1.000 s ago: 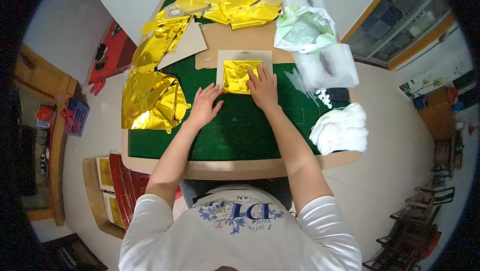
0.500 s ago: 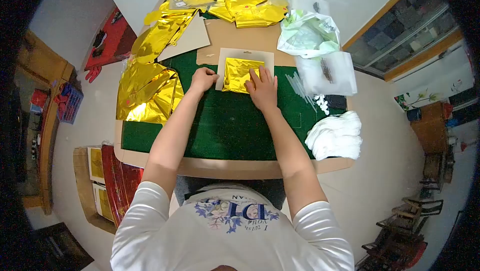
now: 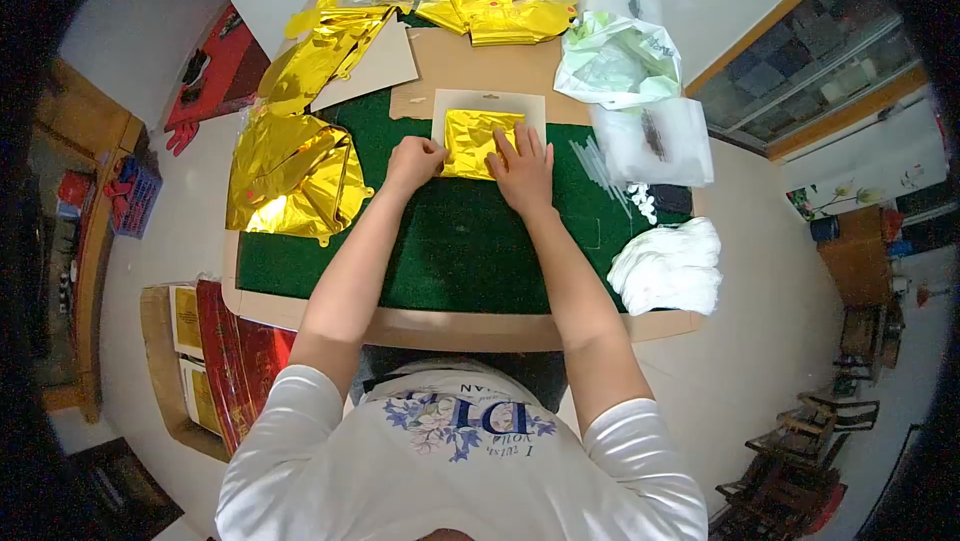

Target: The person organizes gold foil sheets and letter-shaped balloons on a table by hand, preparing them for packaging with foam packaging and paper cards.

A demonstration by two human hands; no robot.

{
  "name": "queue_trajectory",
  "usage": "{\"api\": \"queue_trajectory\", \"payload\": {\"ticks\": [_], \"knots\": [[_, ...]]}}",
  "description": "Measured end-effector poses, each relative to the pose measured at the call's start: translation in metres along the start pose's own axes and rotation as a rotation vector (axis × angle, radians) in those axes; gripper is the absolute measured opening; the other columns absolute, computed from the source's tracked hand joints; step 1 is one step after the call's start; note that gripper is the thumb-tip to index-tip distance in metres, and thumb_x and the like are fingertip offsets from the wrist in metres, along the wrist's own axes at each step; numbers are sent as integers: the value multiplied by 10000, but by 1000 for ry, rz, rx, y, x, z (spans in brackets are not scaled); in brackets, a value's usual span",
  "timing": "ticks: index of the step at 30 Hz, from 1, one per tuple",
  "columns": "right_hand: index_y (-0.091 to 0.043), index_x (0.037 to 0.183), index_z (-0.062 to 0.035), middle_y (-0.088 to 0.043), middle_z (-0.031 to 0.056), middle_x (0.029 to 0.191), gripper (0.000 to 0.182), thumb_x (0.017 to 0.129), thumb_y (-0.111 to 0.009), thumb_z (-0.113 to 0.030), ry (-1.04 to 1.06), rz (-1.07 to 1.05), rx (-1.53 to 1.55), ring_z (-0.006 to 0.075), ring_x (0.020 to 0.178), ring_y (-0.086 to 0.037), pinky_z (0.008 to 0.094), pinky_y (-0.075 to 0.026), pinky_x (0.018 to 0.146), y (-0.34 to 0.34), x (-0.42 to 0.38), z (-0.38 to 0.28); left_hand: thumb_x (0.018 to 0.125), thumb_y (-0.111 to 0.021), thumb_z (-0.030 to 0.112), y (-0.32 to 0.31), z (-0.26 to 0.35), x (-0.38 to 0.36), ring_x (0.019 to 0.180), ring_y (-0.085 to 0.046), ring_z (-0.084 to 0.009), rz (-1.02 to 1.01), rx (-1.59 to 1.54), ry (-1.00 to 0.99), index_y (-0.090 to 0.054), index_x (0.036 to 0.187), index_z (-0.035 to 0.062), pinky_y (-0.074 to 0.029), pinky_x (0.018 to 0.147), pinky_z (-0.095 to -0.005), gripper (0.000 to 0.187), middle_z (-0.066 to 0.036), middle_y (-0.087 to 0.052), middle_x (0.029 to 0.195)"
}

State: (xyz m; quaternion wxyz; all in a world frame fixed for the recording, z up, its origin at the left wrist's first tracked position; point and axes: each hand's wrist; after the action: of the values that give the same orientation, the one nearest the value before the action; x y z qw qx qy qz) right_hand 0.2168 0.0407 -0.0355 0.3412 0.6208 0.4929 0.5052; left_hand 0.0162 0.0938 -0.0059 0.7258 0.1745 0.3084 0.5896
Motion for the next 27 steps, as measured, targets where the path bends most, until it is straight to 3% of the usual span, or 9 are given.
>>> {"api": "queue_trajectory", "payload": {"ticks": [7,10,13,15,16,18,19,24,27], "knots": [[-483,1368,-234,-355,115,1477,427,957,-442,-343,-20,5,21,317,1381,-285,537,-180,1115,-4,1,4,769,-657,206,-9,1,-22,834,-664,-358,156,148,-55,-701,806,59,-537,738,-429,158,-174,-688,838],[-481,1370,-241,-359,111,1475,420,962,-438,-330,-23,7,25,314,1383,-282,534,-182,1116,-3,0,4,794,-616,162,-10,4,-29,895,-652,-361,100,173,-67,-686,905,66,-532,757,-438,162,-196,-671,948],[-496,1360,-237,-372,115,1466,412,959,-451,-322,-13,26,19,321,1374,-296,541,-198,1107,-3,0,3,829,-576,131,-20,3,-24,1016,-613,-340,292,260,-227,-636,1047,79,-514,823,-412,232,-179,-629,1107],[-512,1348,-230,-385,120,1457,404,956,-463,-315,-2,42,12,331,1364,-312,546,-214,1097,-4,0,4,861,-577,202,-29,2,-9,1156,-523,-334,424,253,-639,-532,1233,89,-448,942,-402,391,-172,-521,1297],[-510,1350,-236,-383,118,1459,405,956,-463,-318,-5,39,10,330,1364,-314,546,-213,1098,-6,0,5,861,-577,202,-34,5,-5,1156,-523,-334,425,252,-639,-532,1233,89,-448,942,-402,391,-172,-521,1297],[-508,1352,-241,-382,117,1461,406,956,-463,-320,-4,42,4,329,1364,-315,546,-211,1099,-7,2,5,890,-552,259,-47,14,4,1296,-403,-302,387,649,-793,-504,1288,60,-344,1057,-433,448,-152,-464,1372],[-507,1353,-241,-379,115,1463,407,956,-463,-319,-4,37,7,329,1363,-318,546,-211,1098,-7,1,5,921,-507,307,-52,13,4,1385,-285,-270,215,519,-699,-458,1367,112,-223,1127,-465,490,-115,-376,1460],[-533,1322,-198,-371,130,1461,390,955,-467,-309,-6,40,67,339,1358,-323,567,-202,1092,-6,0,5,960,-369,457,-58,6,4,1425,-210,-261,120,628,-596,-378,1438,169,-154,1149,-477,557,-94,-271,1530],[-552,1282,-129,-469,157,1370,346,961,-463,-223,-62,166,237,342,1296,-411,461,-297,1076,-7,6,19,963,-369,430,-56,9,2,1427,-200,-260,109,616,-579,-359,1445,161,-128,1156,-468,552,-93,-252,1537]]}}
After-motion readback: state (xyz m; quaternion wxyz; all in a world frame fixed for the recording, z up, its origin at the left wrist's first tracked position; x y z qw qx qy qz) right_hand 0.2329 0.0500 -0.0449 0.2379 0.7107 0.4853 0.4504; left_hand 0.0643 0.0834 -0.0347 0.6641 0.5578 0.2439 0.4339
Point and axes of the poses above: each hand's wrist, its own x-axis towards the middle knuckle, its own y-axis out of the back of the hand, z = x × y
